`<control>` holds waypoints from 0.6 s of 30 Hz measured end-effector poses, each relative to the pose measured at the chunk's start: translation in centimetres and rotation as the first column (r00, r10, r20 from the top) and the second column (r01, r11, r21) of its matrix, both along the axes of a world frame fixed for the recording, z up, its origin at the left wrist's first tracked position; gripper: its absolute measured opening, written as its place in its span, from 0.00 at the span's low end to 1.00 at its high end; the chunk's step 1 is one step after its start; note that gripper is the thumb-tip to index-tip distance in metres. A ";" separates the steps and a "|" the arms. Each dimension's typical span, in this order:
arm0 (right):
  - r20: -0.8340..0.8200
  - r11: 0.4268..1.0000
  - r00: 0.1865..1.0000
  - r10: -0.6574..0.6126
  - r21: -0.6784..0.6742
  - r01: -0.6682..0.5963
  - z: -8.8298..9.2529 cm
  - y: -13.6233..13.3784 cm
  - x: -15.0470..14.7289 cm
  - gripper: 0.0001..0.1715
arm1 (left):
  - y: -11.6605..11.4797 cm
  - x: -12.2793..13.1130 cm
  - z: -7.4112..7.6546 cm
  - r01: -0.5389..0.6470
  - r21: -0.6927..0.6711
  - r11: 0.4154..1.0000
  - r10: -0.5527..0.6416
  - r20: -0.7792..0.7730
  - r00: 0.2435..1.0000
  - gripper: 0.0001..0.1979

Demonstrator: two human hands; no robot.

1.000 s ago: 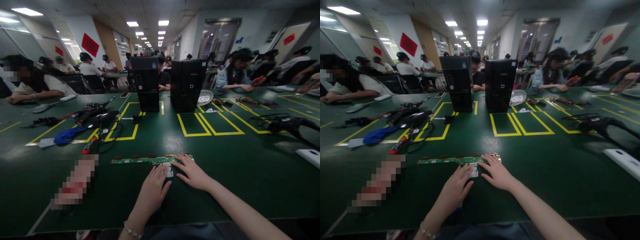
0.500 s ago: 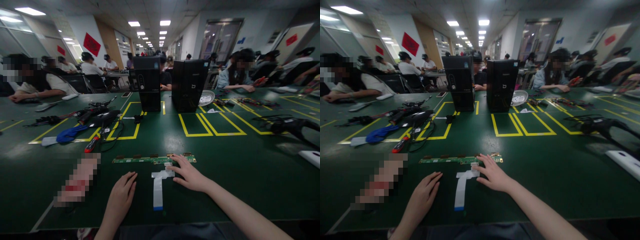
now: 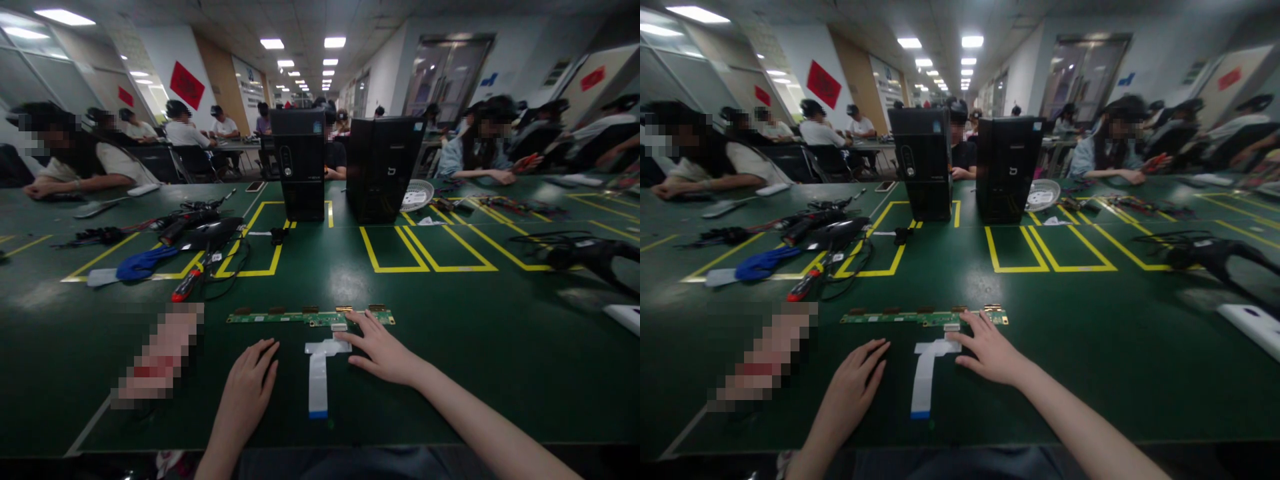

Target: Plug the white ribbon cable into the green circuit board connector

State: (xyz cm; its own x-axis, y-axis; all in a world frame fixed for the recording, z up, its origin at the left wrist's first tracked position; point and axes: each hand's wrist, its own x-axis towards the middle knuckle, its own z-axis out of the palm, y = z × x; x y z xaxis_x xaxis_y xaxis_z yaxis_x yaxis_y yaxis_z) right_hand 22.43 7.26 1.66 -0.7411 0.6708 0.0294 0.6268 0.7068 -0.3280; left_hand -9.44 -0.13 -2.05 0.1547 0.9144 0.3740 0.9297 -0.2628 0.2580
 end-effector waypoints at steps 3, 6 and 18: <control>-0.001 1.000 1.000 0.001 0.003 -0.001 0.0 0.0 0.0 0.31 | 0.0 0.0 0.0 0.004 0.007 1.000 -0.004 0.002 1.000 0.18; 0.013 1.000 1.000 -0.005 0.007 0.005 0.2 -0.1 0.2 0.32 | 0.1 0.1 0.0 0.009 0.016 1.000 -0.009 0.016 1.000 0.18; 0.114 0.940 0.936 -0.332 0.123 0.319 -1.4 -3.4 6.9 0.32 | 0.0 0.1 -0.1 -0.009 -0.016 1.000 0.009 0.005 1.000 0.18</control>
